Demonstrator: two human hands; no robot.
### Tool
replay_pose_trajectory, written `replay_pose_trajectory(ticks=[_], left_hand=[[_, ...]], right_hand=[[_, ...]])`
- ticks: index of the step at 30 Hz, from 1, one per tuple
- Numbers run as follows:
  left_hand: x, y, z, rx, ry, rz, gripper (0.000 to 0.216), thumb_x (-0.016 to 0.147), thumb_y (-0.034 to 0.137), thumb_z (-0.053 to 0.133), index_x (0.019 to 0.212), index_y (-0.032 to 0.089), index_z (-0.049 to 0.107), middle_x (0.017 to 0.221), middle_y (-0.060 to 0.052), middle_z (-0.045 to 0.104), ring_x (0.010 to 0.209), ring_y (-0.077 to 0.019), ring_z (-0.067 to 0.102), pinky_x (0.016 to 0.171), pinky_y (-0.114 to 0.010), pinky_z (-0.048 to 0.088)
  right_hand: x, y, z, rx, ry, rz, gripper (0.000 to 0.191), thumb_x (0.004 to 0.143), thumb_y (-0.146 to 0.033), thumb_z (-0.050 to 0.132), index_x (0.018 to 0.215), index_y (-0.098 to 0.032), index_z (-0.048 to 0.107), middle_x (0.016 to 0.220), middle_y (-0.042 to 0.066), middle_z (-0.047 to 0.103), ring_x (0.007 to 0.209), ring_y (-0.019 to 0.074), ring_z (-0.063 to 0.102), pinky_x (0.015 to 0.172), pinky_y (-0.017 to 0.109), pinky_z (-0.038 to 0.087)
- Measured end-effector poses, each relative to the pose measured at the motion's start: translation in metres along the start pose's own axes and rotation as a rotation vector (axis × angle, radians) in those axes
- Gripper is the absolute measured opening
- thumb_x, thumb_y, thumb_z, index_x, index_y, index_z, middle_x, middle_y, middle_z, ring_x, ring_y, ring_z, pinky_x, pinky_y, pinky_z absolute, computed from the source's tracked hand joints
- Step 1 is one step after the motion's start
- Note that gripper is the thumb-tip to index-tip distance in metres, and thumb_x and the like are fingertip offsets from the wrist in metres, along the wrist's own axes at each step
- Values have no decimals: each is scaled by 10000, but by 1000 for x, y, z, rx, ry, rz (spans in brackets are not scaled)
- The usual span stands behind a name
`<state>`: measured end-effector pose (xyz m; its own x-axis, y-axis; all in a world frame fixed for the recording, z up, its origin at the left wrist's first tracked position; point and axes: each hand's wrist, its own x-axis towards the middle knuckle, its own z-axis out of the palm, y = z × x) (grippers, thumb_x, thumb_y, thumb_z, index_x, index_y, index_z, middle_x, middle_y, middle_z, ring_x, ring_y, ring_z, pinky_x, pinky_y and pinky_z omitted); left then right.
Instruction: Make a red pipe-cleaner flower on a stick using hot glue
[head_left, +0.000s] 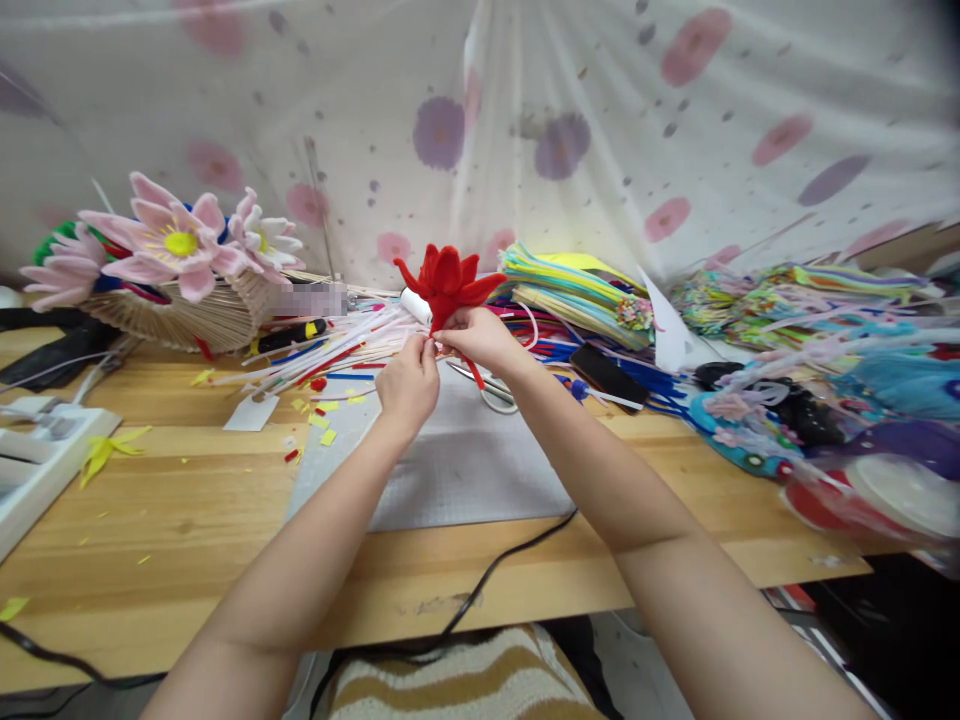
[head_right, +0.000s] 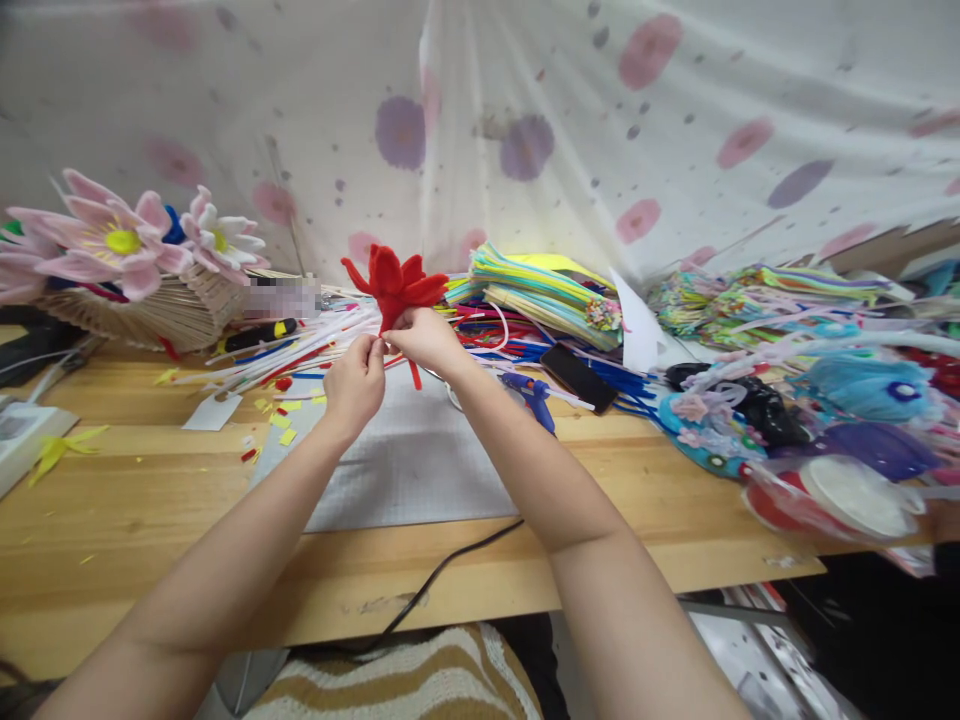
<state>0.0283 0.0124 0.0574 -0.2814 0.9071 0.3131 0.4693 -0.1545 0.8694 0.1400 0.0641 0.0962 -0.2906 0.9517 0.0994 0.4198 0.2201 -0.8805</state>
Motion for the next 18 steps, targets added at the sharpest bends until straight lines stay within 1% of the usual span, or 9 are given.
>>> replay_pose_trajectory(ticks=[3, 5, 7, 8, 10, 13, 15, 18], left_hand=[[4, -7, 0, -204, -72, -18, 101, 786, 261, 518, 724, 213, 581, 634, -10, 510, 625, -156, 445, 538, -211, 224], [5, -14, 3, -301, -108, -26, 122, 779, 213, 515, 682, 193, 586, 618, -5, 507, 604, -135, 436, 527, -195, 246], [5, -21, 6, -409, -121, -83, 163, 775, 172, 501, 625, 169, 563, 571, 6, 482, 543, -107, 406, 496, -179, 254], [5, -22, 7, -463, -128, -144, 180, 778, 160, 487, 608, 160, 546, 534, 17, 455, 494, -91, 374, 469, -172, 244], [6, -23, 8, -558, -156, -314, 201, 795, 159, 453, 603, 153, 510, 457, 46, 378, 398, -63, 282, 406, -160, 195], [6, -21, 3, -704, -249, -566, 188, 819, 183, 423, 639, 157, 471, 398, 86, 267, 317, -37, 159, 343, -148, 93], [6, -20, -1, -853, -330, -656, 182, 831, 188, 418, 655, 156, 452, 398, 99, 223, 304, -25, 128, 328, -133, 64], [4, -22, -6, -1117, -456, -725, 196, 853, 190, 401, 669, 144, 448, 418, 101, 176, 314, -20, 127, 315, -112, 79]], right_hand=[[-1, 2, 3, -13, -6, 10, 64, 642, -174, 559, 592, -134, 558, 576, 20, 584, 523, 88, 505, 488, 197, 367], [-3, 8, 9, -16, -8, 32, 72, 659, -179, 556, 602, -136, 547, 582, 18, 584, 509, 82, 495, 480, 198, 370], [-5, 15, 17, 17, -13, 46, 72, 689, -183, 549, 634, -143, 526, 585, 12, 580, 512, 79, 504, 481, 194, 384], [-6, 19, 22, 54, -17, 46, 57, 704, -172, 542, 661, -147, 514, 581, 4, 574, 518, 78, 513, 486, 189, 394], [-10, 25, 28, 144, -35, 54, 23, 734, -141, 512, 730, -157, 495, 566, -18, 553, 510, 71, 518, 483, 179, 406], [-17, 30, 29, 247, -79, 125, 30, 772, -142, 473, 779, -170, 464, 555, -38, 535, 444, 57, 477, 430, 173, 388], [-21, 31, 25, 296, -109, 158, 46, 778, -167, 482, 751, -172, 445, 552, -40, 530, 422, 52, 451, 405, 171, 370], [-23, 35, 18, 386, -162, 159, 118, 751, -224, 545, 729, -166, 445, 556, -44, 523, 428, 44, 434, 402, 164, 347]])
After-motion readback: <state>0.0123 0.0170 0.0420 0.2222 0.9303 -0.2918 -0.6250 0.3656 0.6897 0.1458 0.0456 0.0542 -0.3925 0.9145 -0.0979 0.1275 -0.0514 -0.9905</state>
